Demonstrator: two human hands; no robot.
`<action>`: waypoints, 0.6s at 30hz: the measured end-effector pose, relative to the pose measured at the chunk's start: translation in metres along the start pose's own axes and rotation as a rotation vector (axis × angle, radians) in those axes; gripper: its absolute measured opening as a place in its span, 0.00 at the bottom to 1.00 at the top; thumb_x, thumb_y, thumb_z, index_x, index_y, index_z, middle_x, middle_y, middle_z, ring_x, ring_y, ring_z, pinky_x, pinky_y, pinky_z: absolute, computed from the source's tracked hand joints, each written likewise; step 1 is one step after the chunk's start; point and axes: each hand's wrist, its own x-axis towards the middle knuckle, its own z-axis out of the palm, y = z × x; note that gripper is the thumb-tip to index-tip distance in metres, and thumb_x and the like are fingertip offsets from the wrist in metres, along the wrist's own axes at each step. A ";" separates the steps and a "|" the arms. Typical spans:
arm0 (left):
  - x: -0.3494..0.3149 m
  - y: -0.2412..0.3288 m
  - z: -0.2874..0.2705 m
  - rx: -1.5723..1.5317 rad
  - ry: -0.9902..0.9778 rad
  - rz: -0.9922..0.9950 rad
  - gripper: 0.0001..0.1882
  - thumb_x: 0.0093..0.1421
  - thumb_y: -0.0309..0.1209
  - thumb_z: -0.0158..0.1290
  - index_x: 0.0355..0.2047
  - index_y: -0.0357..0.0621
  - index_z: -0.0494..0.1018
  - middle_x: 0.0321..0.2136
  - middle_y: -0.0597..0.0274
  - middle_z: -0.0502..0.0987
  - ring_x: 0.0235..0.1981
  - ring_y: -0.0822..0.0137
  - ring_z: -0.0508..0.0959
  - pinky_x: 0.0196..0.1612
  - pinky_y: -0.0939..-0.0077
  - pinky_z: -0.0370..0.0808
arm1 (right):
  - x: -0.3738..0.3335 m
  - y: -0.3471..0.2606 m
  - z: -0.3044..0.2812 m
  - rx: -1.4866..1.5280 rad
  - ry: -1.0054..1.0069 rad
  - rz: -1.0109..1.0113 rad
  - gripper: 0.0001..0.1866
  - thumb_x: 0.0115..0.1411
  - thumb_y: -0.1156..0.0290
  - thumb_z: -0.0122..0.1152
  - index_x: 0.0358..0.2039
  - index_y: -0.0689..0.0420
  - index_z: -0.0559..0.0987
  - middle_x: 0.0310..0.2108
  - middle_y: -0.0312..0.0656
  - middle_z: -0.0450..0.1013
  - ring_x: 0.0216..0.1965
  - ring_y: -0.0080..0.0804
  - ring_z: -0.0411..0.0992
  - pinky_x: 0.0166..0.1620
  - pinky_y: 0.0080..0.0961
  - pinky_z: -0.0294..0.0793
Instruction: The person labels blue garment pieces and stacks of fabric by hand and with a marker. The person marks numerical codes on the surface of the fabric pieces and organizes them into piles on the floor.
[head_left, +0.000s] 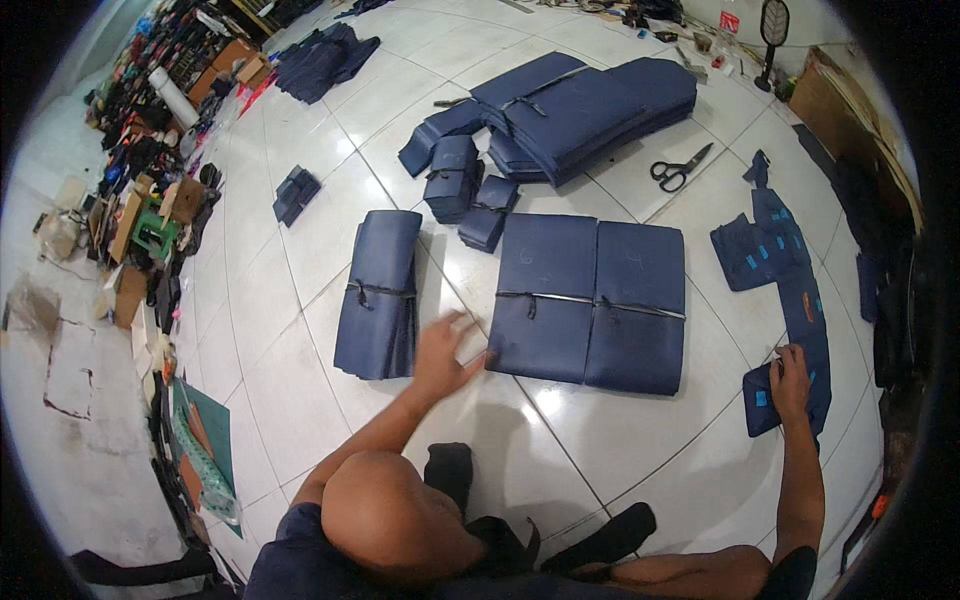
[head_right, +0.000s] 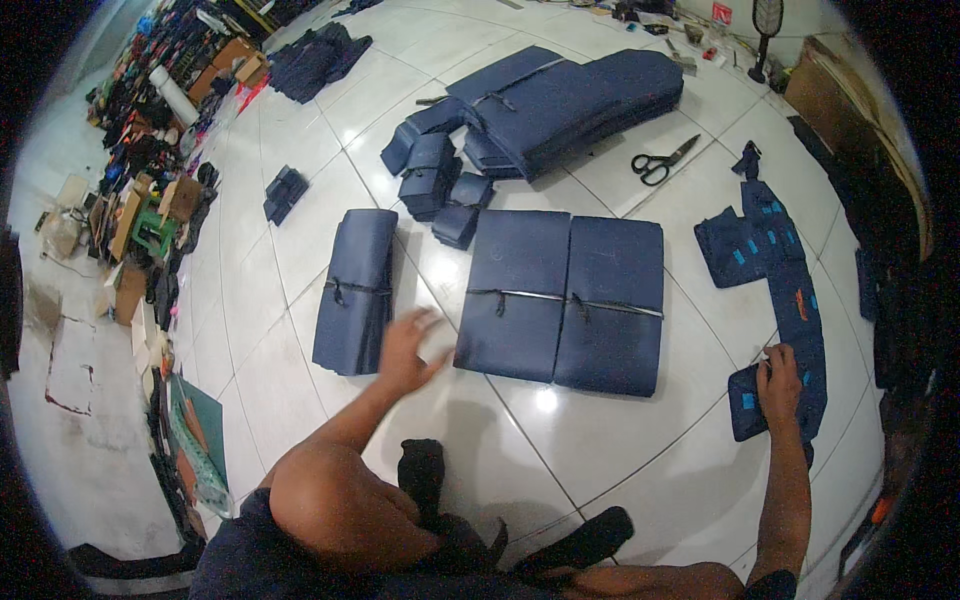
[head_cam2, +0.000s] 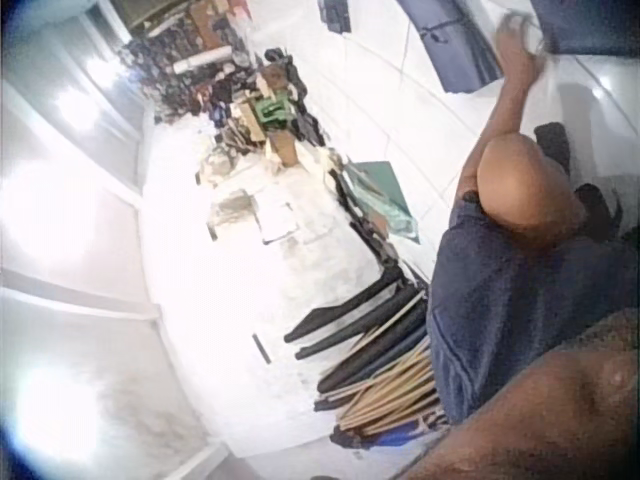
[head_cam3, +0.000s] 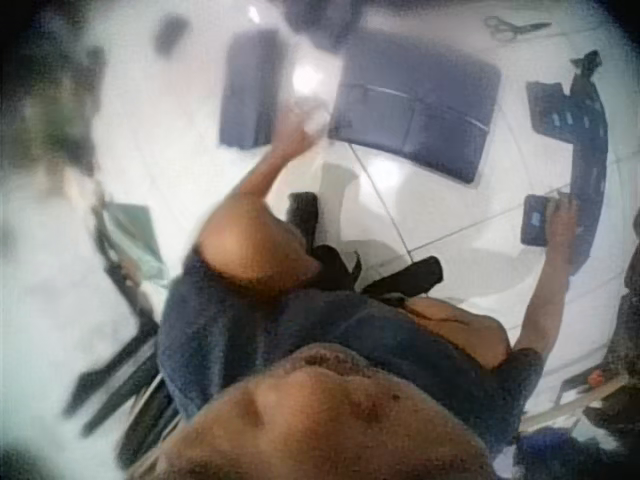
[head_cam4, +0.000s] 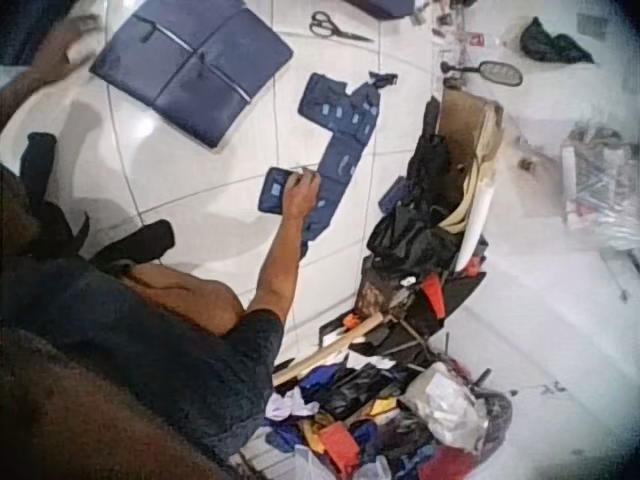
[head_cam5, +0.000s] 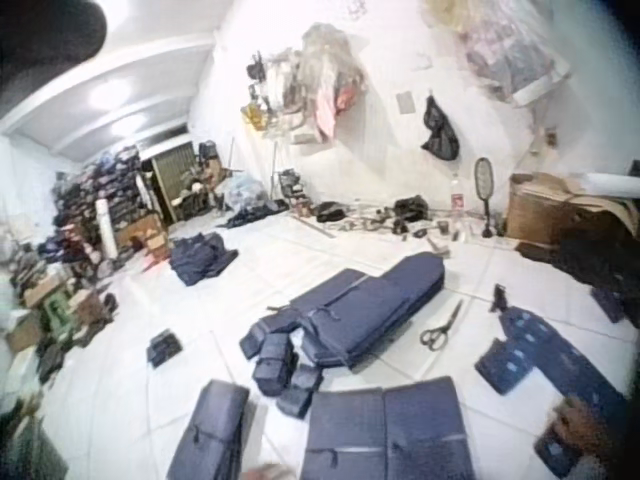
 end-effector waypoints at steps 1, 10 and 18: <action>0.009 -0.022 -0.013 -0.002 0.072 -0.071 0.28 0.53 0.41 0.65 0.50 0.40 0.74 0.47 0.44 0.76 0.49 0.46 0.75 0.55 0.53 0.68 | -0.002 -0.011 -0.007 0.035 0.001 0.017 0.14 0.61 0.74 0.58 0.48 0.60 0.76 0.51 0.52 0.69 0.53 0.52 0.71 0.53 0.39 0.74; -0.054 -0.228 -0.061 -0.688 -0.172 -1.039 0.48 0.58 0.56 0.60 0.64 0.29 0.59 0.59 0.42 0.67 0.60 0.52 0.69 0.62 0.63 0.66 | 0.001 -0.126 -0.029 0.193 -0.081 -0.159 0.09 0.56 0.69 0.58 0.37 0.56 0.78 0.39 0.46 0.70 0.40 0.47 0.71 0.44 0.39 0.74; -0.061 -0.222 -0.040 -0.571 -0.072 -0.999 0.44 0.60 0.59 0.55 0.60 0.29 0.63 0.52 0.40 0.73 0.50 0.51 0.75 0.55 0.63 0.71 | -0.068 -0.259 -0.017 0.220 -0.887 -0.432 0.16 0.69 0.61 0.44 0.48 0.53 0.75 0.42 0.54 0.76 0.47 0.52 0.74 0.51 0.47 0.72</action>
